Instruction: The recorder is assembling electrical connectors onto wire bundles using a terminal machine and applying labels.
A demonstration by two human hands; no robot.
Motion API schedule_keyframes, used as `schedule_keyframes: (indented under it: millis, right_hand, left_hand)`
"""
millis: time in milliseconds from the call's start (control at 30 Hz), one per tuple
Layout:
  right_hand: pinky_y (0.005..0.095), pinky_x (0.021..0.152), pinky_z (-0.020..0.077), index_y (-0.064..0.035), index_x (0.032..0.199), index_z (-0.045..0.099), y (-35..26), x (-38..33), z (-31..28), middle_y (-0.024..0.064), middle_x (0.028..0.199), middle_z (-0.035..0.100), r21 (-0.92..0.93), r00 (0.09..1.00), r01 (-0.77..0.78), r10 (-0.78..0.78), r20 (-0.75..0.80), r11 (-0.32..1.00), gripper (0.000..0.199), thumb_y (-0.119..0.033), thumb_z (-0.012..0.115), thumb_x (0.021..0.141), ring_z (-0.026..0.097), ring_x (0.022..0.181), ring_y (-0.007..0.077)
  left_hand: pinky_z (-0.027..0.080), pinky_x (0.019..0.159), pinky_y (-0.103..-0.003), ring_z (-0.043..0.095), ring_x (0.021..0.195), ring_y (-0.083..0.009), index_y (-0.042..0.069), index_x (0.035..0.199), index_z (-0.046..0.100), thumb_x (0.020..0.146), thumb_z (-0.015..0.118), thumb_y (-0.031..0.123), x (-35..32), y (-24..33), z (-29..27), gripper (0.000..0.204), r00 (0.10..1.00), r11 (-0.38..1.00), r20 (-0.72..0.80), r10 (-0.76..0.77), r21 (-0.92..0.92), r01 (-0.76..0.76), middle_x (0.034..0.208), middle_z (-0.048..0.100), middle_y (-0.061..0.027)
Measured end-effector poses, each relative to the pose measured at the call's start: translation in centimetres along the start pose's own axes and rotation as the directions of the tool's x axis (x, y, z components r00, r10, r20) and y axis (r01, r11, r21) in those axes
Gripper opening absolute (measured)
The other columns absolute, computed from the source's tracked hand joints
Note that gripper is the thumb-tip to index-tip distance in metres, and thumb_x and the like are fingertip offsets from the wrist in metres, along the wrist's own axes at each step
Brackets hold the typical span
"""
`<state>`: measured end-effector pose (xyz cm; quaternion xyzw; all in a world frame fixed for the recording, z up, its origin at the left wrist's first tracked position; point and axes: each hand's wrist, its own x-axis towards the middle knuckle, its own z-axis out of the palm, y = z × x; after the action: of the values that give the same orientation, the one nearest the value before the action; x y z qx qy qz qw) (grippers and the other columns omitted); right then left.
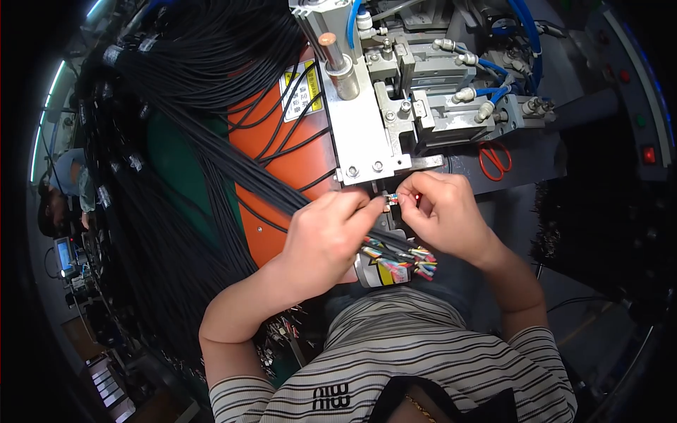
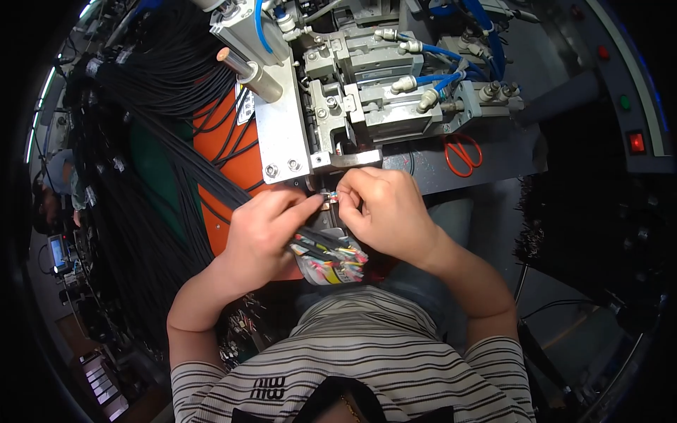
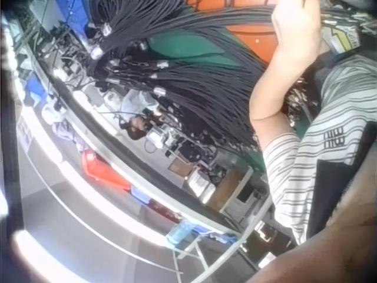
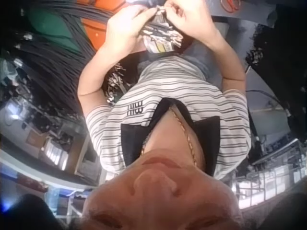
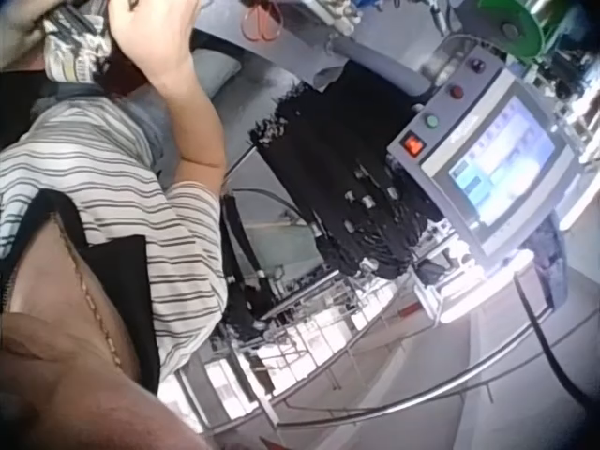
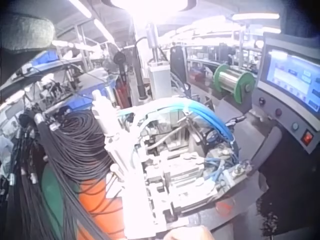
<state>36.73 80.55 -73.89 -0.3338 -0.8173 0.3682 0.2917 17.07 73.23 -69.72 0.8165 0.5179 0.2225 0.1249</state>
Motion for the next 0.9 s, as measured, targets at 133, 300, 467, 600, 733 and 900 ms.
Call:
schedule_keyframes:
  millis: [133,300,467,600,733,900]
  right_hand:
    - [0.0228,0.046,0.039,0.0013,0.094,0.065,0.0,-0.4,-0.4,0.0046,0.072,0.063,0.149,0.992,-0.122,0.114,0.062,0.981,0.012,0.0,0.067,0.082,0.054,0.051,0.0066]
    - [0.0194,0.046,0.0359,0.0006,0.099,0.068,-1.7,-1.6,-0.8,0.0001,0.073,0.063,0.191,0.987,-0.149,0.158,-0.035,0.97,0.016,0.003,0.068,0.082,0.051,0.051,0.0026]
    - [0.0185,0.056,0.045,0.0036,0.104,0.067,-2.8,-2.3,-0.1,0.0096,0.096,0.066,0.493,0.995,0.07,-0.099,0.033,0.867,0.02,0.008,0.065,0.085,0.058,0.065,0.0068]
    - [0.0197,0.057,0.0478,0.0056,0.102,0.065,-3.5,-2.3,0.7,0.0126,0.099,0.063,0.761,0.974,-0.208,0.2,0.105,0.614,0.013,0.006,0.059,0.091,0.061,0.066,0.0089]
    - [0.0197,0.057,0.0479,0.0071,0.104,0.064,-3.6,-2.6,0.7,0.0127,0.101,0.062,0.886,0.938,-0.306,0.267,0.22,0.347,0.014,0.007,0.056,0.092,0.06,0.067,0.0081]
    - [0.0182,0.05,0.041,0.0058,0.104,0.064,-3.8,-2.3,1.3,0.0075,0.086,0.064,0.75,0.987,-0.091,0.158,-0.019,0.656,0.015,0.006,0.055,0.093,0.055,0.058,0.0063]
  left_hand:
    - [0.05,0.07,-0.038,0.06,0.082,-0.0286,-0.003,0.102,0.067,0.065,0.066,-0.002,-1.9,-1.2,-1.2,0.037,0.994,0.999,-0.112,-0.001,0.04,0.005,0.09,0.059,-0.0113]
    - [0.049,0.066,-0.036,0.062,0.08,-0.0265,-0.004,0.103,0.066,0.07,0.067,0.0,-3.0,-1.1,-0.7,0.033,0.991,0.995,-0.134,0.001,0.103,0.013,0.089,0.06,-0.0113]
    - [0.046,0.06,-0.033,0.061,0.069,-0.0233,-0.002,0.104,0.066,0.076,0.071,0.006,-3.4,-0.6,-0.9,0.03,0.989,0.997,-0.141,0.035,0.079,-0.024,0.081,0.062,-0.0087]
    - [0.04,0.053,-0.032,0.06,0.06,-0.0231,0.002,0.105,0.067,0.081,0.073,0.009,-2.9,0.9,-2.1,0.026,0.992,0.996,-0.104,0.077,-0.046,-0.082,0.075,0.064,-0.0086]
    - [0.041,0.053,-0.032,0.062,0.062,-0.0228,0.002,0.105,0.067,0.081,0.073,0.009,-2.3,0.5,-1.9,0.025,0.994,0.992,-0.099,0.039,-0.119,-0.051,0.078,0.066,-0.0099]
    - [0.043,0.056,-0.033,0.064,0.065,-0.0226,0.001,0.102,0.066,0.077,0.072,0.008,-1.6,0.3,-1.4,0.027,0.992,0.974,-0.119,0.027,-0.219,-0.053,0.083,0.068,-0.0086]
